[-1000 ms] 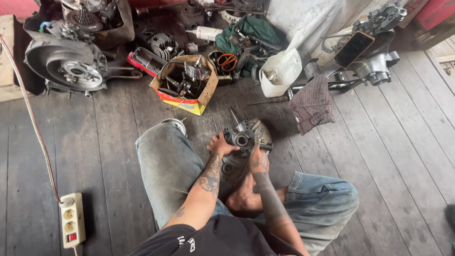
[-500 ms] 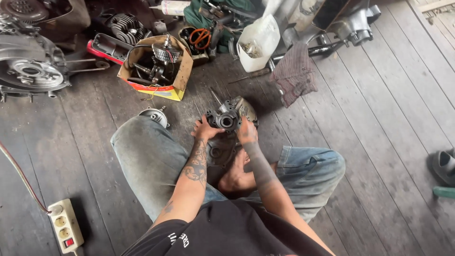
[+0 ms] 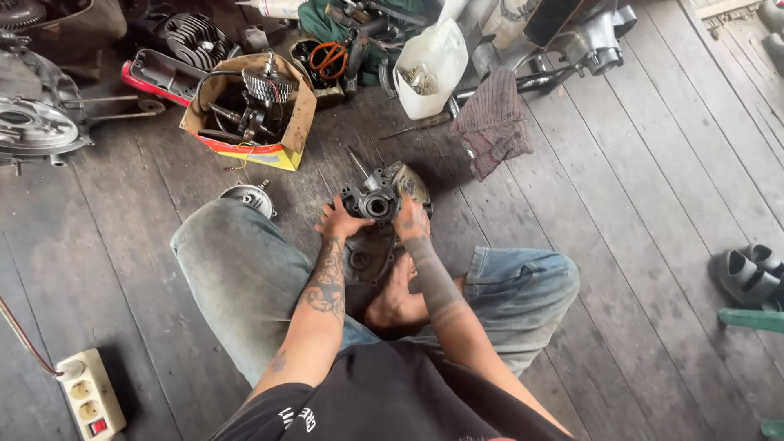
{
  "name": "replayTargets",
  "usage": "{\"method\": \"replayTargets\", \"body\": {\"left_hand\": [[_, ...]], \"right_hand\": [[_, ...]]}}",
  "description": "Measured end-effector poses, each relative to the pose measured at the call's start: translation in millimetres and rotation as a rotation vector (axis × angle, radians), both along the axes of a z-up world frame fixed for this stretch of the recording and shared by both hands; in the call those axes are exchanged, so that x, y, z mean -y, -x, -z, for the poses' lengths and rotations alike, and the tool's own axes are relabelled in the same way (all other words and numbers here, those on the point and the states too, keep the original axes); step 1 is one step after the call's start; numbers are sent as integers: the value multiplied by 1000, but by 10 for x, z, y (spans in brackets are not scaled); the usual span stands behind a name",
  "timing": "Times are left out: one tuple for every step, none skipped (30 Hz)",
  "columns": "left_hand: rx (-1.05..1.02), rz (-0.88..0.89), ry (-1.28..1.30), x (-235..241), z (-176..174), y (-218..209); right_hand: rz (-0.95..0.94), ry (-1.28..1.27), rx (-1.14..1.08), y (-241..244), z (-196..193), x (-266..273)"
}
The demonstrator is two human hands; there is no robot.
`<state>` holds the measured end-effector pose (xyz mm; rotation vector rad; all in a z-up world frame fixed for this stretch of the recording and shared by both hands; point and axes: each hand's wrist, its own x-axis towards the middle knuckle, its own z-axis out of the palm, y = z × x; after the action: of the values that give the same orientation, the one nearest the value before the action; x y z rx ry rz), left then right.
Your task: The person is cleaning and inspecting a motorcycle engine casing using their hands and a small tool.
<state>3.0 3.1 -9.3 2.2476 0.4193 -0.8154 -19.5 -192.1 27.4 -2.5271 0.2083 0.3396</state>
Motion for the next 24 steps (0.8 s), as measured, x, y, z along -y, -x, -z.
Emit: {"method": "replayTargets", "body": {"left_hand": [[-1, 5, -1, 11, 3, 90], [2, 6, 14, 3, -19, 61], [5, 6, 29, -5, -42, 27], [4, 13, 25, -7, -38, 35], [4, 7, 36, -11, -28, 41], [7, -8, 50, -8, -19, 8], [11, -8, 49, -30, -51, 12], [-3, -7, 50, -19, -84, 23], [-16, -6, 50, -9, -112, 37], [-31, -9, 54, -8, -129, 39], [-25, -2, 49, -8, -143, 43], [-9, 4, 43, -13, -167, -15], [-14, 0, 46, 9, -102, 53], [-11, -1, 42, 7, -65, 42], [-9, -2, 38, 5, -36, 29], [-3, 1, 33, -9, -60, 24], [-3, -11, 48, -21, -80, 13], [-8, -16, 66, -5, -86, 31], [-6, -5, 64, -22, -32, 18], [-11, -7, 64, -8, 23, -1], [-16, -10, 64, 6, 80, -19], [-14, -10, 71, 15, 114, -64], [-6, -13, 64, 25, 151, -104], [-11, -14, 52, 12, 210, -42]], "right_hand": [[5, -1, -1, 75, -7, 5], [3, 10, -19, 32, -33, -6], [0, 21, -37, -17, -60, -18], [7, 17, -38, 142, -72, 13], [1, 86, -72, 299, -77, 41], [-12, 159, -101, 404, -86, 79], [-13, 157, -98, 464, -138, 50], [23, 127, -127, 519, -202, 56], [59, 97, -156, 577, -261, 63], [56, 101, -171, 435, -216, 36], [45, 93, -116, 296, -163, 10], [33, 84, -52, 99, -113, -22], [29, 87, -57, 124, -98, 11], [22, 47, -41, 78, -101, 20], [15, 6, -26, 31, -111, 29], [18, 2, -19, 117, -58, 55], [5, 42, -38, 196, 0, 82], [0, 86, -61, 318, 66, 131], [10, 84, -59, 456, 7, 139], [19, 78, -84, 580, -61, 177], [27, 72, -109, 706, -126, 212], [27, 79, -108, 618, -179, 162], [20, 104, -85, 534, -228, 112], [14, 124, -76, 547, -257, 38]]}}
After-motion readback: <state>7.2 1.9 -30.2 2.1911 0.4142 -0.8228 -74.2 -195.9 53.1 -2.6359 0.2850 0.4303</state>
